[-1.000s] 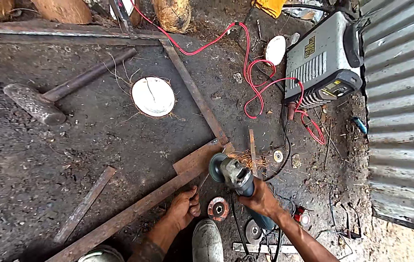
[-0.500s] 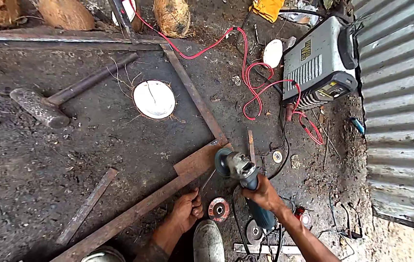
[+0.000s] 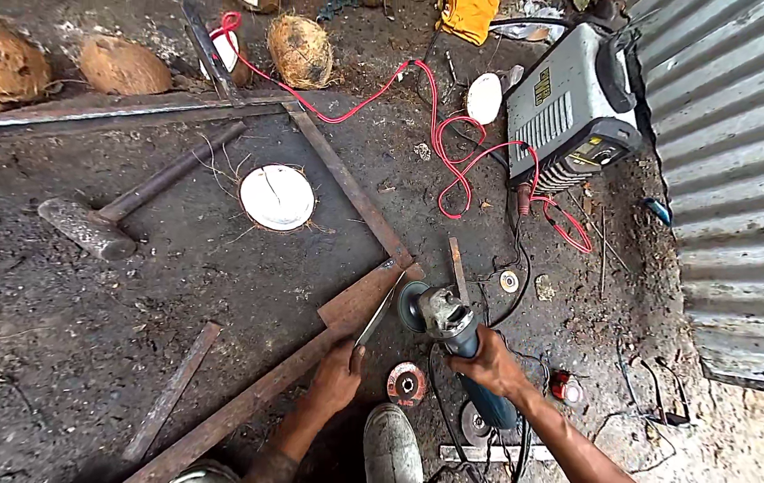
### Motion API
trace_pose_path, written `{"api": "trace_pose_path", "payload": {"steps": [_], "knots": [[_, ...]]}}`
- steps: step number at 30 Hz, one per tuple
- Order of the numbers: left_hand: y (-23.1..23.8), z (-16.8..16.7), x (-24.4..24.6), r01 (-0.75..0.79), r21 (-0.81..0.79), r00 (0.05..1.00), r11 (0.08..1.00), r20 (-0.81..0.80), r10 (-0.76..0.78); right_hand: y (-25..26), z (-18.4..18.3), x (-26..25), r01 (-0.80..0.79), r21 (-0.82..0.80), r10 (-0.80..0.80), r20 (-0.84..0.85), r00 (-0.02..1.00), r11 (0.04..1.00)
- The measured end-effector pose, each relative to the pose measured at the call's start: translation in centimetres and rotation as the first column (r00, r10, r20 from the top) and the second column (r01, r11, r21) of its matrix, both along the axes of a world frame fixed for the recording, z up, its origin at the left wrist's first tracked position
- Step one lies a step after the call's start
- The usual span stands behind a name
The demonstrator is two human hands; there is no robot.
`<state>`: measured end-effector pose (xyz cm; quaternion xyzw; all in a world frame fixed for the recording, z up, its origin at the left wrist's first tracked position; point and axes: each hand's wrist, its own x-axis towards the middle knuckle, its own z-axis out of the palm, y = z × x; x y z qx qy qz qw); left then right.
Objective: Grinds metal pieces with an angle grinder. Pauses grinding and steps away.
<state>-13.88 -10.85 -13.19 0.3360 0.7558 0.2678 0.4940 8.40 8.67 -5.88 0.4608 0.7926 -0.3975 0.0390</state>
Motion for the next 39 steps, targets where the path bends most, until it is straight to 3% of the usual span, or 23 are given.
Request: {"api": "trace_pose_path", "payload": {"steps": [4, 7, 11, 15, 20, 25, 31, 35, 39], "knots": [[0.3, 0.7, 1.5, 0.023, -0.029, 0.922, 0.999, -0.386, -0.032, -0.8, -0.5, -0.9, -0.091, -0.028, 0.093, 0.067, 0.993, 0.995], [0.9, 1.4, 2.1, 0.043, -0.175, 0.890, 0.984, -0.440, -0.117, -1.0, -0.4, -1.7, -0.147, -0.038, 0.151, 0.128, 0.980, 0.988], [0.9, 0.6, 3.0, 0.012, -0.153, 0.844, 0.988, -0.528, -0.092, -0.1, -0.4, -2.3, -0.118, -0.025, 0.120, 0.135, 0.984, 0.993], [0.8, 0.3, 3.3, -0.004, -0.136, 0.830, 0.991, -0.552, -0.073, 0.9, -0.8, -2.4, -0.059, -0.017, 0.060, 0.124, 0.990, 0.998], [0.9, -0.1, 3.4, -0.011, -0.099, 0.809, 0.995, -0.586, -0.049, -0.6, -0.3, -2.3, -0.140, -0.031, 0.143, 0.143, 0.979, 0.990], [0.8, -0.2, 3.4, -0.018, -0.074, 0.793, 0.997, -0.609, -0.031, 0.9, -1.0, -2.6, -0.048, 0.002, 0.047, 0.086, 0.995, 0.999], [0.8, -0.6, 3.5, -0.027, -0.030, 0.766, 0.999, -0.643, 0.002, -0.5, -0.8, -2.2, -0.103, -0.026, 0.106, 0.167, 0.980, 0.994], [0.8, 0.1, 3.4, -0.027, -0.089, 0.802, 0.996, -0.597, -0.031, 1.0, -1.5, -2.1, -0.041, 0.003, 0.040, 0.082, 0.996, 0.999], [1.4, 1.0, 3.4, -0.021, -0.166, 0.821, 0.986, -0.566, -0.077, -0.4, -0.9, -2.0, -0.093, -0.026, 0.096, 0.117, 0.989, 0.995]]}}
